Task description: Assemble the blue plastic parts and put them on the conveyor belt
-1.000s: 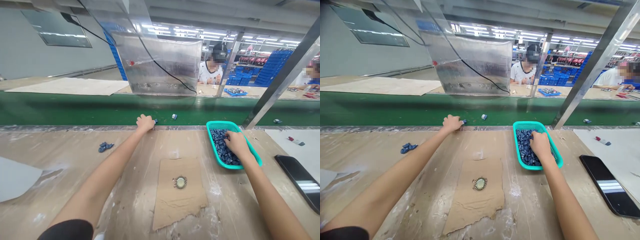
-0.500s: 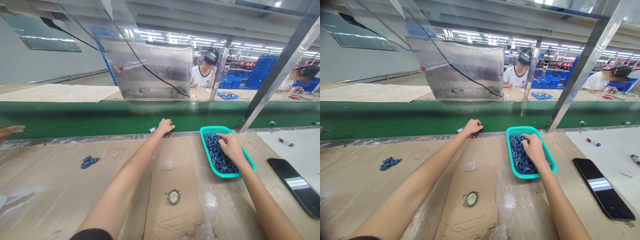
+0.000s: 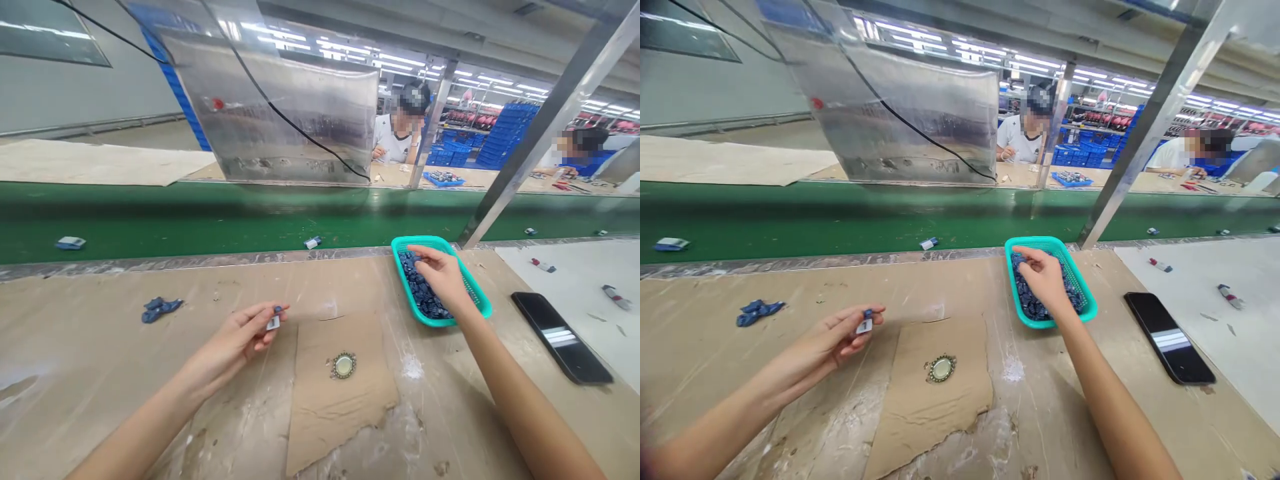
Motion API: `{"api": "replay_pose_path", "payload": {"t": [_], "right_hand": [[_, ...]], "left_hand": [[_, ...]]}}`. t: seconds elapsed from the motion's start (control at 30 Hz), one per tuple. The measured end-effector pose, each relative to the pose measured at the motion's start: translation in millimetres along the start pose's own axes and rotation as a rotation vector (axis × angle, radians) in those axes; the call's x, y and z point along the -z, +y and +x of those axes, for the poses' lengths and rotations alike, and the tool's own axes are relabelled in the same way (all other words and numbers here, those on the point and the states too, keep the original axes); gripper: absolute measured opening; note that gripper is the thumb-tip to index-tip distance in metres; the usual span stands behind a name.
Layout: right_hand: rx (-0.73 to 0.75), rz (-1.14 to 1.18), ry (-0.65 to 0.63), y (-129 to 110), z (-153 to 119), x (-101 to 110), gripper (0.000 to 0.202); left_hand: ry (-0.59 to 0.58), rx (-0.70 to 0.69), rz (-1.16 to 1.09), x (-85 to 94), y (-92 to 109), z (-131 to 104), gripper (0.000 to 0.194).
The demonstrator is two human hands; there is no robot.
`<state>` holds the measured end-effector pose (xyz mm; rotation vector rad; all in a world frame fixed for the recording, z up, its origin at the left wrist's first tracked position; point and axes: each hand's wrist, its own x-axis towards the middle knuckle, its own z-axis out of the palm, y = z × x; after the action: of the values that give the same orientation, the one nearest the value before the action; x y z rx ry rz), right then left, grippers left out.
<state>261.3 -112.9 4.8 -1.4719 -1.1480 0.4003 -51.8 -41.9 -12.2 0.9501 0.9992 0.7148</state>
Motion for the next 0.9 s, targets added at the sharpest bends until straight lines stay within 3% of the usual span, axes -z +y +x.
{"api": "replay_pose_path", "payload": {"t": [0.07,0.2,0.3,0.4,0.47,0.67,0.9], "right_hand": [[-0.013,0.064,-0.062,-12,-7,-8,0.023],[0.012,0.169,-0.228,-31,-23,-18,0.017],[0.181,-0.034,-0.479,-42,-39,-25,0.013],[0.336,-0.275,-0.716,-48,-56,-37,0.015],[0.366,-0.36,-0.792,-48,-66,-46,0.017],[0.375,-0.441,-0.85,-45,-82,-62,0.032],[0.384,-0.449,-0.831,-42,-87,-65,0.031]], "left_hand": [[0.0,0.013,-0.107,-1.5,-2,0,0.01],[-0.109,0.051,-0.239,-10.4,0,3,0.013],[-0.173,0.105,-0.259,-13.8,-1,0,0.017],[-0.136,0.101,-0.29,-13.6,-6,-1,0.016],[-0.099,0.092,-0.299,-13.2,-10,-1,0.015],[-0.145,0.051,-0.187,-17.2,-15,-8,0.006],[-0.151,-0.132,0.02,-17.4,-18,-11,0.029]]}}
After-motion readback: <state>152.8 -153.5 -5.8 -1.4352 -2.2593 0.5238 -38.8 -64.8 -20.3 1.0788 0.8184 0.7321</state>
